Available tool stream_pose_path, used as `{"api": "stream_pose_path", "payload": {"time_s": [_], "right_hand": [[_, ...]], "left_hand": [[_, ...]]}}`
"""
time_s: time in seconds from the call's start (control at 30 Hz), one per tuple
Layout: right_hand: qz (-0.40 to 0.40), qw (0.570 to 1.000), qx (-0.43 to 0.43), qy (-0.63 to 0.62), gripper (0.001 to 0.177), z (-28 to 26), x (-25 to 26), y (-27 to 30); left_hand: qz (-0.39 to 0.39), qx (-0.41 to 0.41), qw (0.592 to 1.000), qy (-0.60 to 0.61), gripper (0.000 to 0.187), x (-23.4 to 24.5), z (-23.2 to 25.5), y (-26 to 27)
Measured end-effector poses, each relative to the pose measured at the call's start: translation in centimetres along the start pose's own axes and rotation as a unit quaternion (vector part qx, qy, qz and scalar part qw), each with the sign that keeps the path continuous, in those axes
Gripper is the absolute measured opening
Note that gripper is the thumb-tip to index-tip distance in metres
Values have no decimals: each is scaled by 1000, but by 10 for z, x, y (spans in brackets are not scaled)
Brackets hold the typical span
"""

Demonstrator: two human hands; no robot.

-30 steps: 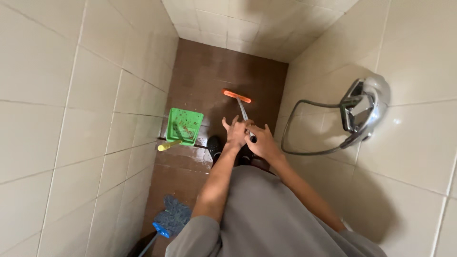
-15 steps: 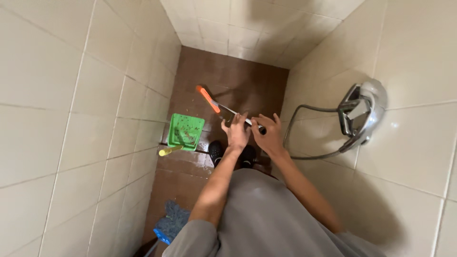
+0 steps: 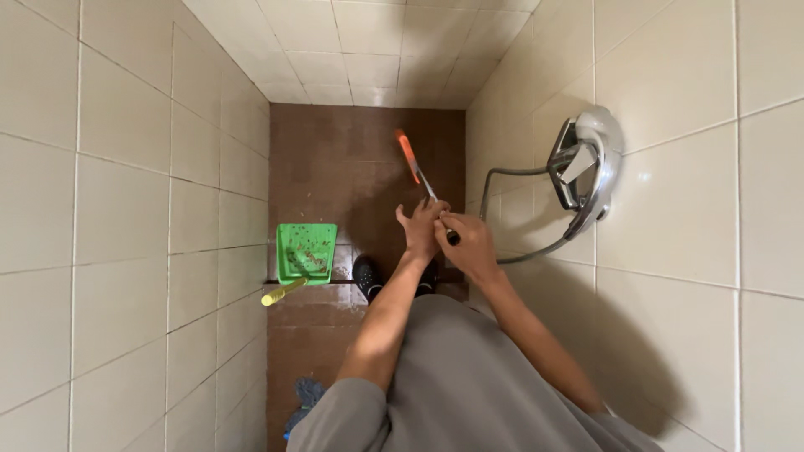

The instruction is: The person holds a squeegee and pushes water across the tiled bathroom floor toward a drain, occasionally moving a green dustpan and a mop out of the way.

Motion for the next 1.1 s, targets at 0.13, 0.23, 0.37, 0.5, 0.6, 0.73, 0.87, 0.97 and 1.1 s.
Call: {"api": "stream_pose_path", "payload": {"time_s": [0.13, 0.23, 0.37, 0.5, 0.6, 0.73, 0.87, 0.97, 1.1], "right_hand": [[-3, 999, -35, -3, 19, 2, -1, 5], [-23, 997, -74, -12, 19, 6, -8, 5], [-31, 995, -70, -56, 19, 1, -22, 6], [-58, 994, -22, -89, 21, -13, -44, 3], [-79, 991, -28, -109, 21, -16, -60, 3], [-93, 986, -16, -134, 20, -23, -75, 5], [-115, 979, -39, -166, 22, -22, -91, 7], [-127, 976, -37, -175, 23, -26, -99, 7], [-108, 981, 9, -158, 23, -42, -100, -3]], "left_hand": [[0, -31, 999, -10, 21, -1, 0, 2], [-28, -4, 999, -43, 22, 1, -8, 4], [-22, 24, 998, -55, 18, 10, -28, 10], [32, 48, 998, -33, 20, 30, -45, 17], [42, 74, 996, 9, 19, 42, -59, 24], [101, 56, 992, -41, 20, 64, -65, 30], [59, 111, 991, -43, 20, 67, -84, 36], [98, 102, 987, -77, 22, 75, -92, 40], [149, 105, 977, -110, 22, 84, -105, 40]]}}
Point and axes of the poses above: each hand's wrist, its own y-axis away from the middle knuckle, its own x-axis out of the back of the hand, z = x × y, the point moved 9 cm from there along -y, towards the middle knuckle, and after that the axes turned 5 degrees about z, right-handed, at the moved point
